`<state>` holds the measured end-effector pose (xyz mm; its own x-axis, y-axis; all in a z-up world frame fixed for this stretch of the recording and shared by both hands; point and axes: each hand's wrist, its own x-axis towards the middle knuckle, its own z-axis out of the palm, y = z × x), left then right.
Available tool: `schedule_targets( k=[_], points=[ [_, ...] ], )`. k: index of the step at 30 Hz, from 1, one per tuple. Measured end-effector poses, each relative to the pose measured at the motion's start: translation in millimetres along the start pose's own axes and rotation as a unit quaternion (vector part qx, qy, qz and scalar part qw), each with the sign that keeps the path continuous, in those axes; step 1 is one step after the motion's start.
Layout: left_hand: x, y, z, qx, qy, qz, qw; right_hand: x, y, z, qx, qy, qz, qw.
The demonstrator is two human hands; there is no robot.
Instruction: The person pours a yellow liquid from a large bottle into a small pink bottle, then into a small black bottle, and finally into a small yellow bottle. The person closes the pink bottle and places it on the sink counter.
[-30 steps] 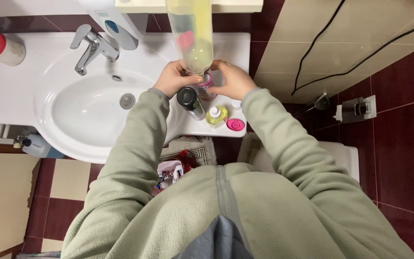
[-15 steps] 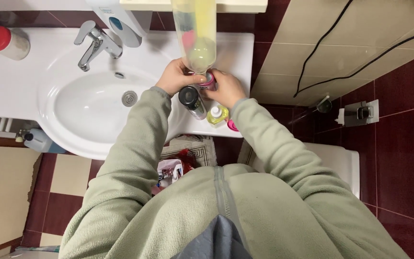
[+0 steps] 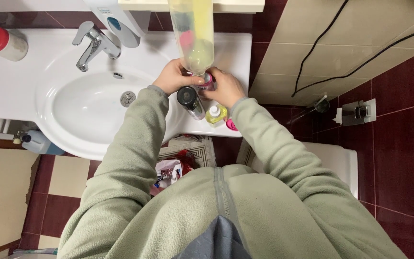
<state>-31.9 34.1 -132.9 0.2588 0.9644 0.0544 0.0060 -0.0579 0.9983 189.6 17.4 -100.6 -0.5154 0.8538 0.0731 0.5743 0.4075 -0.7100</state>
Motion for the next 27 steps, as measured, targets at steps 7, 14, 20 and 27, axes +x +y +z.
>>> schedule_targets(
  k=[7, 14, 20, 27],
  points=[
    [0.5, 2.9, -0.7, 0.004, -0.004, -0.007, 1.0, -2.9, -1.5, -1.8, 0.007, 0.006, -0.003, 1.0],
    [0.8, 4.5, -2.7, 0.003, -0.008, -0.009, 1.0, -5.3, 1.4, -2.3, 0.017, 0.012, -0.001, 1.0],
    [1.1, 5.4, -6.3, 0.005, -0.011, -0.019, 1.0, -7.9, 0.6, -6.9, 0.028, 0.003, 0.013, 1.0],
    [-2.5, 23.2, -3.3, 0.012, -0.039, -0.027, 0.999, -15.6, 15.2, -7.0, 0.076, 0.017, 0.015, 0.997]
  ],
)
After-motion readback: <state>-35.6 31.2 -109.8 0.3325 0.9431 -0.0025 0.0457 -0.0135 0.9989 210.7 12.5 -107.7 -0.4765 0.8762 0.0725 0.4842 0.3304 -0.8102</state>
